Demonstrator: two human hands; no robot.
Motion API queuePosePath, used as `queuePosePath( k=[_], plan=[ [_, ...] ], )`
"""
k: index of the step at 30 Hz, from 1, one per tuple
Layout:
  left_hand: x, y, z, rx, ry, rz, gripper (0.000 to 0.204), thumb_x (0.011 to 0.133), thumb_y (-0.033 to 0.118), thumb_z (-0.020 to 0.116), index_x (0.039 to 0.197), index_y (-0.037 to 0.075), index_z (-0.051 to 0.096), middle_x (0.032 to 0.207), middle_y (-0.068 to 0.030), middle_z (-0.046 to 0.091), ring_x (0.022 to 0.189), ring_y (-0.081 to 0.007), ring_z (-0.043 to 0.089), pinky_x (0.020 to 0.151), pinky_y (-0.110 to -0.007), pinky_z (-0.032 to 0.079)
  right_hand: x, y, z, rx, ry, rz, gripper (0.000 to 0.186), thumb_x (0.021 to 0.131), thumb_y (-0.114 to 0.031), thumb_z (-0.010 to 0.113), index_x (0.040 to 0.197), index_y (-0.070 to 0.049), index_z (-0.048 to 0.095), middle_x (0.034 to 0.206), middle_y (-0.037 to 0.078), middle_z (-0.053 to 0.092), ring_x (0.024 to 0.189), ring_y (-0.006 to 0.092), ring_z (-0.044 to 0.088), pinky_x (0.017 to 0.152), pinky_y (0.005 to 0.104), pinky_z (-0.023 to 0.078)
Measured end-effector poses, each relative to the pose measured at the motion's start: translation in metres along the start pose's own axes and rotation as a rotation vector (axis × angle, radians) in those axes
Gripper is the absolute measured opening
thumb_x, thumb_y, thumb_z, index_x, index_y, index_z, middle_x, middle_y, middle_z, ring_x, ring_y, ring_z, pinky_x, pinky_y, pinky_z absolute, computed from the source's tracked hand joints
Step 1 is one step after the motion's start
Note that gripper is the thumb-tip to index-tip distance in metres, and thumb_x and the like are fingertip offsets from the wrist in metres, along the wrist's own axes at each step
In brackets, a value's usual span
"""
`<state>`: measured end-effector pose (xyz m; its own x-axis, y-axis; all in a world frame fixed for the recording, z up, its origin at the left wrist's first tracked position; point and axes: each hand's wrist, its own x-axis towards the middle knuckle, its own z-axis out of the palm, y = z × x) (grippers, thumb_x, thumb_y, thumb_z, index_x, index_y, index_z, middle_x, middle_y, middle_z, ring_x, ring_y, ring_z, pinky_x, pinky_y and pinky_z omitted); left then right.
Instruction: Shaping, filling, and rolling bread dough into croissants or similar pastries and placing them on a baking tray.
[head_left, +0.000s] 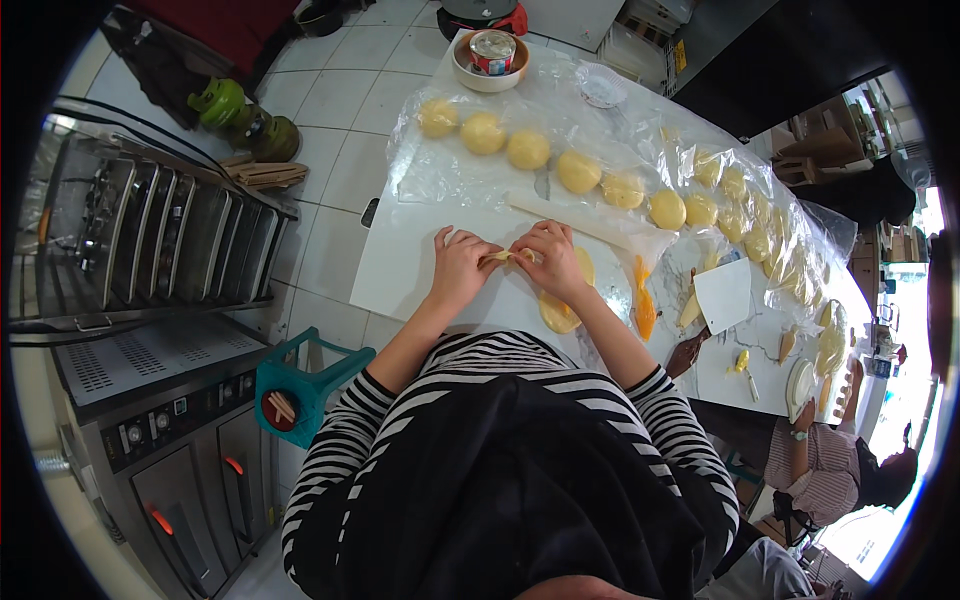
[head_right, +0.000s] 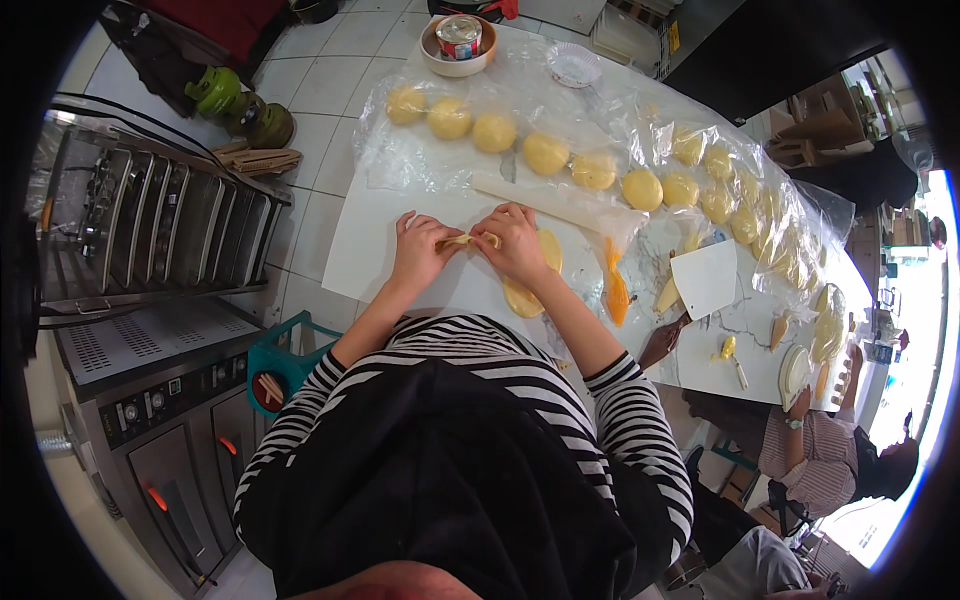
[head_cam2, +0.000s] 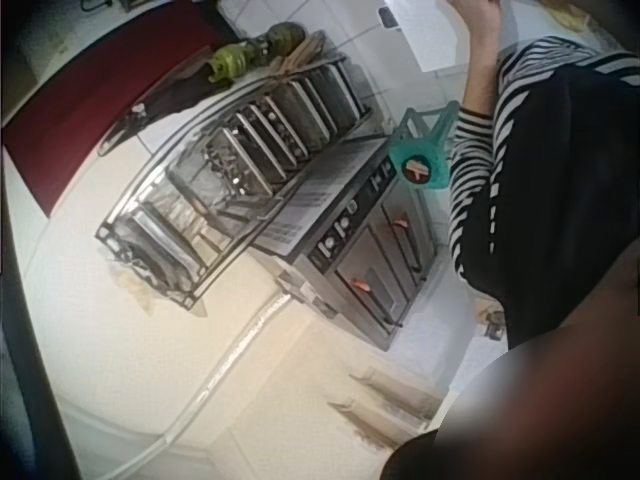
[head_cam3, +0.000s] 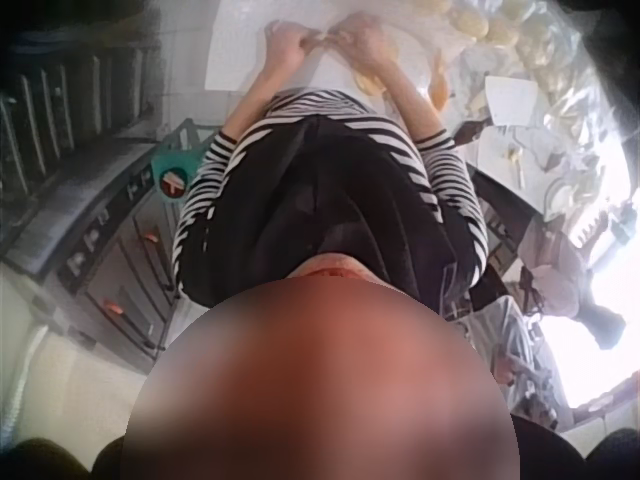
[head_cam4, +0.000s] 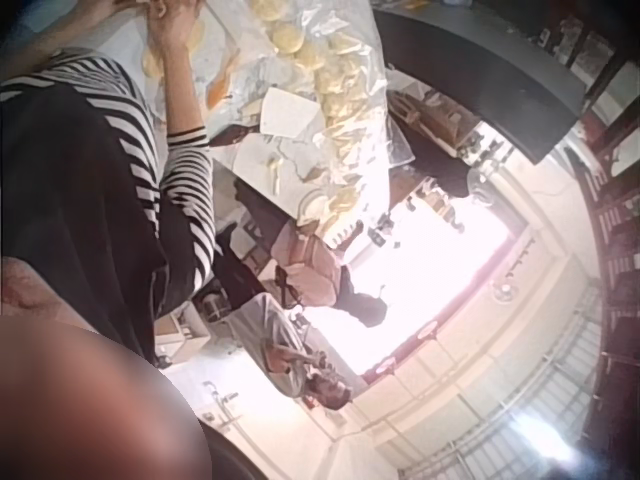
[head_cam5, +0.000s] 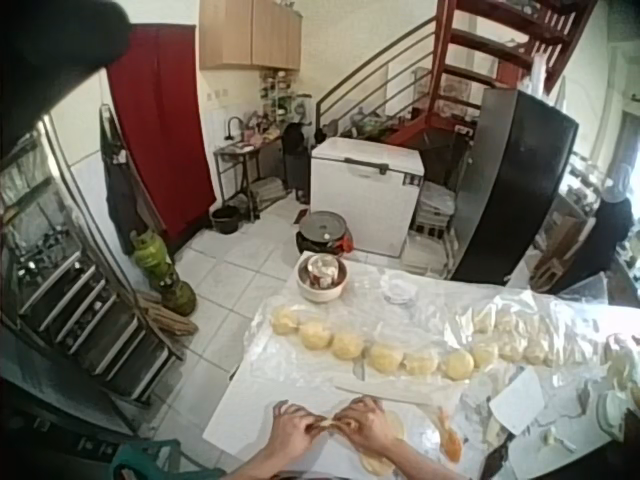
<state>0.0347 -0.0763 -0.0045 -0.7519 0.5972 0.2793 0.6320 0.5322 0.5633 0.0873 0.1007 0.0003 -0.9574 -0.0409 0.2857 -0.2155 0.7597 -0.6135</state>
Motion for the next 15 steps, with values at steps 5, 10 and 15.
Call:
queuePosePath(
  k=[5, 10, 15],
  plan=[
    [-0.002, -0.011, 0.005, -0.084, -0.056, -0.064, 0.019, 0.067, 0.023, 0.070, 0.085, 0.016, 0.068, 0.076, 0.0027, 0.062, 0.089, -0.0159, 0.053, 0.096, -0.046, 0.023, -0.004, 0.005, -0.013, -0.066, -0.063, 0.045, 0.020, 0.066, -0.023, 0.074, 0.081, -0.012, 0.065, 0.079, -0.004, 0.064, 0.098, 0.0186, 0.049, 0.091, 0.0400, 0.028],
    [0.001, 0.009, 0.007, -0.092, 0.069, -0.071, 0.013, 0.069, 0.022, 0.069, 0.079, 0.015, 0.066, 0.077, 0.0027, 0.061, 0.091, -0.0154, 0.053, 0.097, -0.048, 0.021, -0.015, 0.014, -0.003, -0.062, -0.042, 0.087, 0.018, 0.068, -0.022, 0.071, 0.084, -0.016, 0.066, 0.082, -0.005, 0.063, 0.098, 0.0181, 0.050, 0.093, 0.0422, 0.023],
    [0.000, 0.002, 0.010, -0.063, 0.016, -0.010, 0.012, 0.070, 0.023, 0.069, 0.079, 0.014, 0.066, 0.074, 0.0025, 0.062, 0.085, -0.0147, 0.054, 0.096, -0.044, 0.023, -0.011, 0.002, -0.006, -0.069, 0.008, 0.068, 0.013, 0.068, -0.020, 0.071, 0.079, -0.015, 0.066, 0.081, -0.004, 0.063, 0.098, 0.0169, 0.050, 0.093, 0.0432, 0.022]
  ],
)
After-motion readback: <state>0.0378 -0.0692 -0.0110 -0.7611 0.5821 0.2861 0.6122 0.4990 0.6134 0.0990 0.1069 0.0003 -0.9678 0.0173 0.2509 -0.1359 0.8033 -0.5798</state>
